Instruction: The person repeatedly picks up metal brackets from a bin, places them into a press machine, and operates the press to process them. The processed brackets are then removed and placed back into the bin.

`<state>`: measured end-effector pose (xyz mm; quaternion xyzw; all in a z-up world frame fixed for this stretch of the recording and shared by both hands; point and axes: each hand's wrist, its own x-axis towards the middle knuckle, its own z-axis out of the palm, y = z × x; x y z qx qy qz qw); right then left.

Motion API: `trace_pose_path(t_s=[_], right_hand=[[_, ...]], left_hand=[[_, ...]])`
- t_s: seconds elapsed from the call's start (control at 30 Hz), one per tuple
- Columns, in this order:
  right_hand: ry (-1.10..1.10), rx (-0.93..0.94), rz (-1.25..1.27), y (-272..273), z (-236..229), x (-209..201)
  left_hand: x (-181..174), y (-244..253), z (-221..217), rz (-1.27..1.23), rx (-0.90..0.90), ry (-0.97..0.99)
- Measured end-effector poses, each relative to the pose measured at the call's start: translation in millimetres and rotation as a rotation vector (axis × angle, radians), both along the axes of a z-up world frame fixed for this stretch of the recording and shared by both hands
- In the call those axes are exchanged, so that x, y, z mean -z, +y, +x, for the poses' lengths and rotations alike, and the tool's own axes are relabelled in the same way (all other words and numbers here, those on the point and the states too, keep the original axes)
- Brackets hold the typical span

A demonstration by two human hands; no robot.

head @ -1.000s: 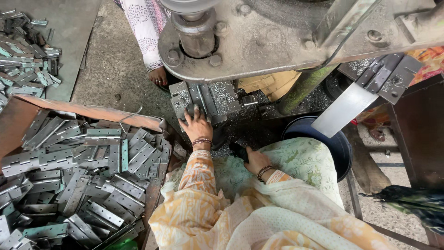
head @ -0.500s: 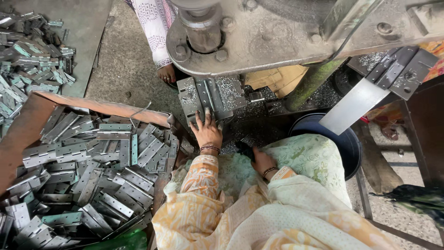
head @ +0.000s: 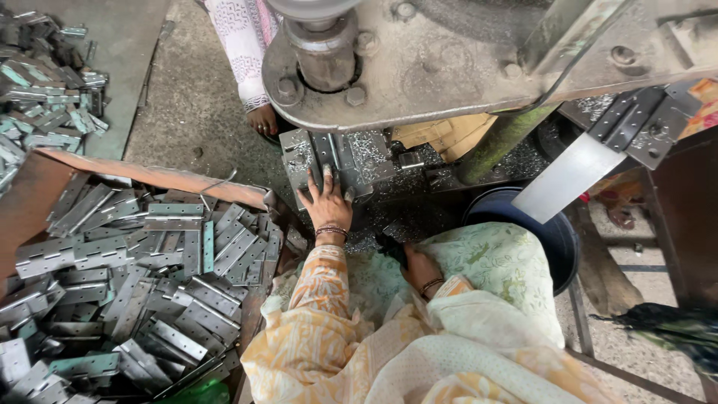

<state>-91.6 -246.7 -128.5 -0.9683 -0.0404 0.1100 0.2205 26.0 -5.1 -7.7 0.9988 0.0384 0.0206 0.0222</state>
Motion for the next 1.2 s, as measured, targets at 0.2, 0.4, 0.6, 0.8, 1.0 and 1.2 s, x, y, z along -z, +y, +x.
trace_pose_path(t_s=[0.2, 0.4, 0.6, 0.8, 1.0, 1.2], right_hand=[[0.011, 0.007, 0.008, 0, -5, 2], [0.150, -0.061, -0.096, 3, 4, -62], [0.102, -0.112, -0.112, 3, 13, -59], [0.018, 0.014, 0.008, 0, -8, 3], [0.024, 0.004, -0.017, -2, -6, 20], [0.012, -0.073, 0.077, -9, 0, 15]], left_hand=[[12, -1, -11, -0.071, 0.015, -0.071], [19, -2, 7, -0.023, -0.027, -0.024], [16, 7, 35, -0.003, -0.081, -0.011], [10, 10, 26, -0.064, -0.057, -0.109], [-1, 36, -8, -0.185, -0.056, -0.336], [7, 97, -50, -0.362, -0.177, -0.467]])
